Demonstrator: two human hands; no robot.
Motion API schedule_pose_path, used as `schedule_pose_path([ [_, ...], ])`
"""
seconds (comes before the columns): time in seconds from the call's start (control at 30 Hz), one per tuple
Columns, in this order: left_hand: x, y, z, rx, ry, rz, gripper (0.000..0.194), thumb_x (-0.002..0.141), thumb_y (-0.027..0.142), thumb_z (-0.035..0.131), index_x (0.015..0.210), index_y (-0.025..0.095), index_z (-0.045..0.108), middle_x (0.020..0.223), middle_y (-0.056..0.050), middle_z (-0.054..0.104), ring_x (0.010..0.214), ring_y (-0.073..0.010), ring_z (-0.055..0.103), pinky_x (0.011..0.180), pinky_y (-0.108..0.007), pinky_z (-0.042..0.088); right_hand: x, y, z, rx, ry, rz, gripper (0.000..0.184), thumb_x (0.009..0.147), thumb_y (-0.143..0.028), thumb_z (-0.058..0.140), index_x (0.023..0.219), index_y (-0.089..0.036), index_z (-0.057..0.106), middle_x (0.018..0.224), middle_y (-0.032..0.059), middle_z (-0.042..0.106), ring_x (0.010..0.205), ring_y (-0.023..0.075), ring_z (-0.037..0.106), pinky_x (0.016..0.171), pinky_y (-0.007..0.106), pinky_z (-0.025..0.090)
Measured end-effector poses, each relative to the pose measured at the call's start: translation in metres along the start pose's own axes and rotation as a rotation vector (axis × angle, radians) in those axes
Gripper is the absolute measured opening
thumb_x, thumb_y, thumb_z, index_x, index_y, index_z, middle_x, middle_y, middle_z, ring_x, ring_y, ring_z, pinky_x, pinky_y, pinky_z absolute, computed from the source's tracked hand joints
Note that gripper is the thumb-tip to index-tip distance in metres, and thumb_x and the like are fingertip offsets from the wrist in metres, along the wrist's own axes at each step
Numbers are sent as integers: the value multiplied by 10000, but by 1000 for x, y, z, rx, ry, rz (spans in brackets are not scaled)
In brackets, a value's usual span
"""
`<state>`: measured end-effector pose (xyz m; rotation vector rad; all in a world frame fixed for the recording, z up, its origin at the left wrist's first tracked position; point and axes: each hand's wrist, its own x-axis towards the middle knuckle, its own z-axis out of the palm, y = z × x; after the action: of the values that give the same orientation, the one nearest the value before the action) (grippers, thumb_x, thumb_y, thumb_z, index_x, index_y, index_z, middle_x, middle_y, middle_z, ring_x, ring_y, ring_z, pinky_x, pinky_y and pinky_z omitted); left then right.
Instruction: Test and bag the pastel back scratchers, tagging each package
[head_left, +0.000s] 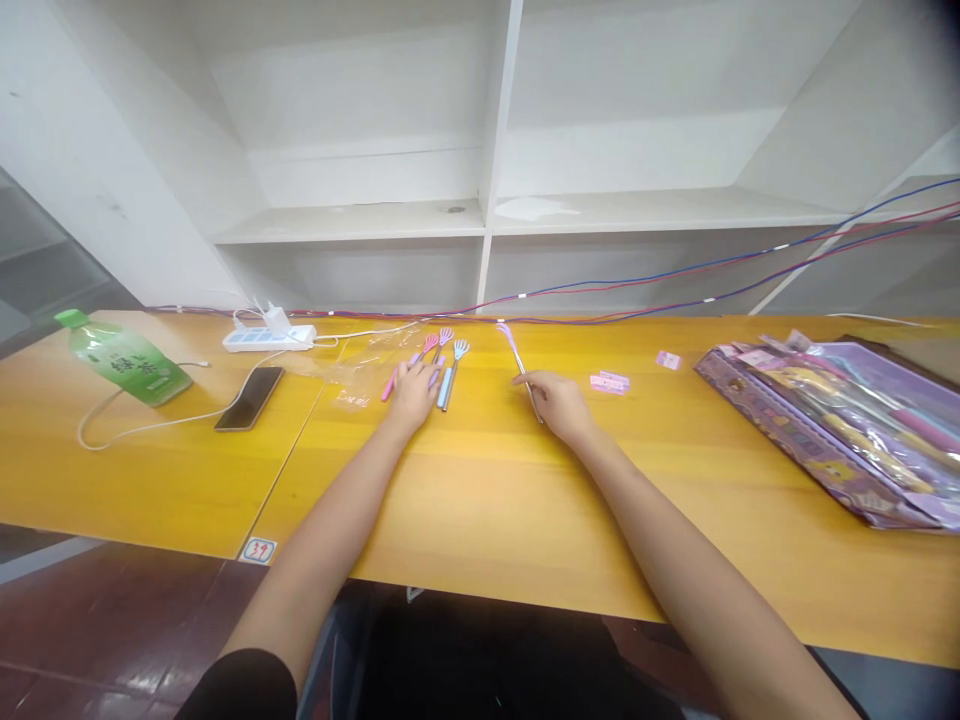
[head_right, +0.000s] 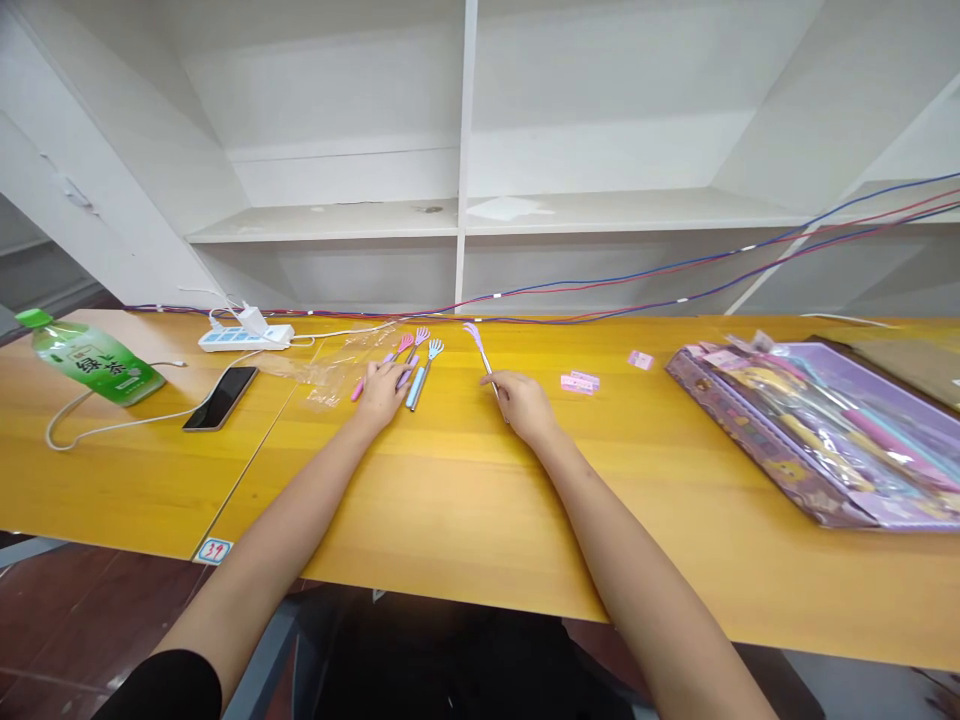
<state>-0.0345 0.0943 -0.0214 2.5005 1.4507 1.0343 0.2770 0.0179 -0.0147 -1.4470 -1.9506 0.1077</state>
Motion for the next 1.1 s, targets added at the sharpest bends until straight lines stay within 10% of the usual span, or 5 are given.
schedule_pose_path([
  [0.27, -2, 7, -6, 10, 7, -59, 315, 859, 128, 632, 1151, 209, 718, 1130, -136, 724, 1204, -348, 586, 1034, -509, 498, -4, 1, 0, -101, -59, 10, 338, 1001, -229, 504, 1237, -262, 743, 1180, 69, 799, 1033, 263, 750, 899, 391, 568],
  [0.57, -6, 26, -18, -202, 91, -3, 358, 1118, 340, 354, 1003, 204, 665, 985, -88, 670, 966, -236, 641, 929, -415, 524, 2, -17, -27, -388, 178, -94, 405, 1107, -407, 403, 1134, -222, 762, 1101, 154, 715, 1007, 282, 621, 886, 390, 435],
  [1.1, -8, 39, -17, -307, 18, 126, 474, 1116, 508, 321, 1074, 205, 683, 990, -88, 645, 948, -222, 631, 882, -366, 520, -4, -12, -32, -366, -103, -140, 472, 1131, -486, 341, 1093, -235, 739, 1011, 80, 782, 892, 230, 700, 717, 314, 386],
])
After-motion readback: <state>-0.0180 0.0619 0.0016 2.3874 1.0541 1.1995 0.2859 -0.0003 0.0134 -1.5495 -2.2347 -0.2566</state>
